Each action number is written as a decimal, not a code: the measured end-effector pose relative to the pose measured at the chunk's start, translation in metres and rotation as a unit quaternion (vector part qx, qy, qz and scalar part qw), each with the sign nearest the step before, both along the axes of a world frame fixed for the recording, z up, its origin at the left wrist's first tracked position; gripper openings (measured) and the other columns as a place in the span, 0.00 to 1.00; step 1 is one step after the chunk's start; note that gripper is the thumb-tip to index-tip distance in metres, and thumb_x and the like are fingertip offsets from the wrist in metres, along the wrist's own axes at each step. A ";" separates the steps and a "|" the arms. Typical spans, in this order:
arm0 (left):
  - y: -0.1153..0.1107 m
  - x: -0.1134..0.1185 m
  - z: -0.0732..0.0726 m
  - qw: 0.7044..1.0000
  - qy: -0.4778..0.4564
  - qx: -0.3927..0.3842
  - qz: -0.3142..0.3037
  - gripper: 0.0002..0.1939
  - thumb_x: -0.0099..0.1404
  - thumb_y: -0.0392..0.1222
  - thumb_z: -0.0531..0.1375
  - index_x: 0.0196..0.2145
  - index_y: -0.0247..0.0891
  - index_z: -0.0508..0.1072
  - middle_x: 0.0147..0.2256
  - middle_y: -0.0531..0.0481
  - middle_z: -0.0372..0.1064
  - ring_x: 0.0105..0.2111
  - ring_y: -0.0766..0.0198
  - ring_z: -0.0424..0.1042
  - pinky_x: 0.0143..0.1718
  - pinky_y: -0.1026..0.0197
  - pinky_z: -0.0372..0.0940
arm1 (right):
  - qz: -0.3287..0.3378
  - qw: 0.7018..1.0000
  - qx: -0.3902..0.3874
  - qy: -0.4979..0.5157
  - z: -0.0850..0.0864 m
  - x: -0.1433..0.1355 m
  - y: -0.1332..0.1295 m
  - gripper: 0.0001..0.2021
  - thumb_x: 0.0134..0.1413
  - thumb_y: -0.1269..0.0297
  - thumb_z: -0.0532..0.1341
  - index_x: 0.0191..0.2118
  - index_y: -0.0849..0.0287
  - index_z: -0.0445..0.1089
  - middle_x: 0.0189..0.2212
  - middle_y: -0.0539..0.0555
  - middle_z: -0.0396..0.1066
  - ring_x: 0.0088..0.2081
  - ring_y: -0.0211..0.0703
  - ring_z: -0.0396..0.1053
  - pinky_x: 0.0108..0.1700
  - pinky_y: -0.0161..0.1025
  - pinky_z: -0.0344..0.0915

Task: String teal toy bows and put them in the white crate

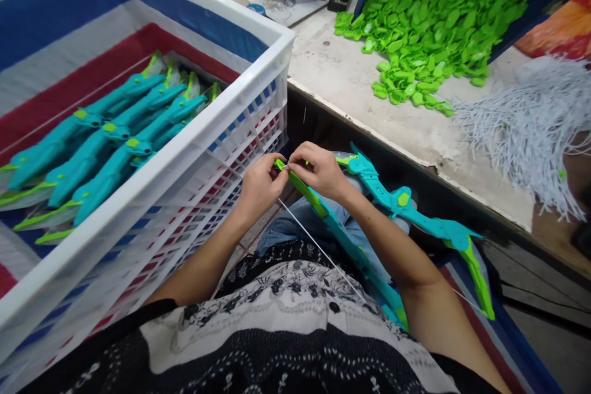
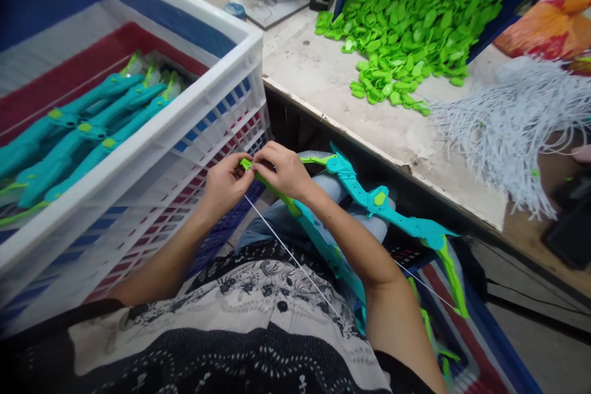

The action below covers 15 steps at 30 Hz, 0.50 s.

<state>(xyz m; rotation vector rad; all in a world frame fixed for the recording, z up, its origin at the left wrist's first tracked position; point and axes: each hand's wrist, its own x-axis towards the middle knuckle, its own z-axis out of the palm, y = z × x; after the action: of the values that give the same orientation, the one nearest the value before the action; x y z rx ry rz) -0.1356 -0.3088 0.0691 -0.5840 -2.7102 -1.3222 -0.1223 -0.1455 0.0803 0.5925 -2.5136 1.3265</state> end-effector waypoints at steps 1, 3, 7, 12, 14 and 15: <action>0.000 0.001 0.000 1.000 0.012 0.011 -0.004 0.08 0.59 0.39 0.58 0.37 0.38 0.72 0.34 0.49 0.69 0.33 0.62 0.67 0.37 0.62 0.60 | -0.012 1.000 0.002 0.002 -0.002 0.000 0.001 0.06 0.57 0.67 0.56 0.31 0.61 0.68 0.29 0.50 0.65 0.31 0.35 0.62 0.36 0.33 0.60; 0.000 0.004 -0.002 0.999 0.026 0.046 0.001 0.08 0.61 0.39 0.57 0.38 0.38 0.72 0.38 0.47 0.70 0.39 0.60 0.68 0.42 0.61 0.61 | -0.072 0.997 -0.003 -0.001 -0.008 -0.005 0.007 0.07 0.56 0.66 0.55 0.30 0.61 0.67 0.29 0.50 0.65 0.31 0.35 0.62 0.36 0.33 0.60; 0.003 0.012 -0.004 0.991 0.004 0.130 -0.028 0.10 0.64 0.37 0.53 0.37 0.40 0.74 0.40 0.48 0.71 0.43 0.61 0.69 0.49 0.59 0.61 | -0.239 0.969 -0.047 -0.029 -0.018 -0.020 0.022 0.07 0.56 0.64 0.54 0.29 0.60 0.65 0.28 0.50 0.65 0.31 0.36 0.62 0.37 0.35 0.61; 0.006 0.001 0.008 0.941 -0.222 0.255 -0.017 0.14 0.59 0.51 0.60 0.30 0.37 0.76 0.34 0.45 0.72 0.40 0.56 0.70 0.47 0.56 0.63 | -0.200 0.975 -0.087 0.039 0.001 -0.003 0.003 0.09 0.61 0.62 0.52 0.33 0.59 0.65 0.32 0.52 0.65 0.34 0.37 0.63 0.38 0.36 0.62; 0.004 -0.009 0.017 0.887 -0.322 0.330 0.013 0.16 0.55 0.53 0.63 0.28 0.34 0.75 0.31 0.45 0.72 0.36 0.57 0.71 0.42 0.57 0.65 | -0.110 0.990 -0.054 0.076 0.006 0.012 -0.013 0.09 0.61 0.63 0.53 0.33 0.58 0.66 0.33 0.53 0.65 0.37 0.38 0.63 0.41 0.38 0.62; 0.002 -0.013 0.022 0.873 -0.340 0.349 0.023 0.15 0.52 0.50 0.66 0.28 0.34 0.75 0.30 0.45 0.73 0.34 0.59 0.71 0.39 0.59 0.66 | -0.073 0.993 -0.039 0.089 0.006 0.018 -0.020 0.08 0.61 0.64 0.53 0.32 0.58 0.66 0.33 0.54 0.66 0.38 0.39 0.63 0.42 0.38 0.62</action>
<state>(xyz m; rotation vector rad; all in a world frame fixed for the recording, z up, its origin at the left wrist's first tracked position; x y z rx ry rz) -0.1485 -0.3067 0.0912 0.0468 -2.2873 -2.6871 -0.1044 -0.1650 0.0861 0.4784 -2.3039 1.2543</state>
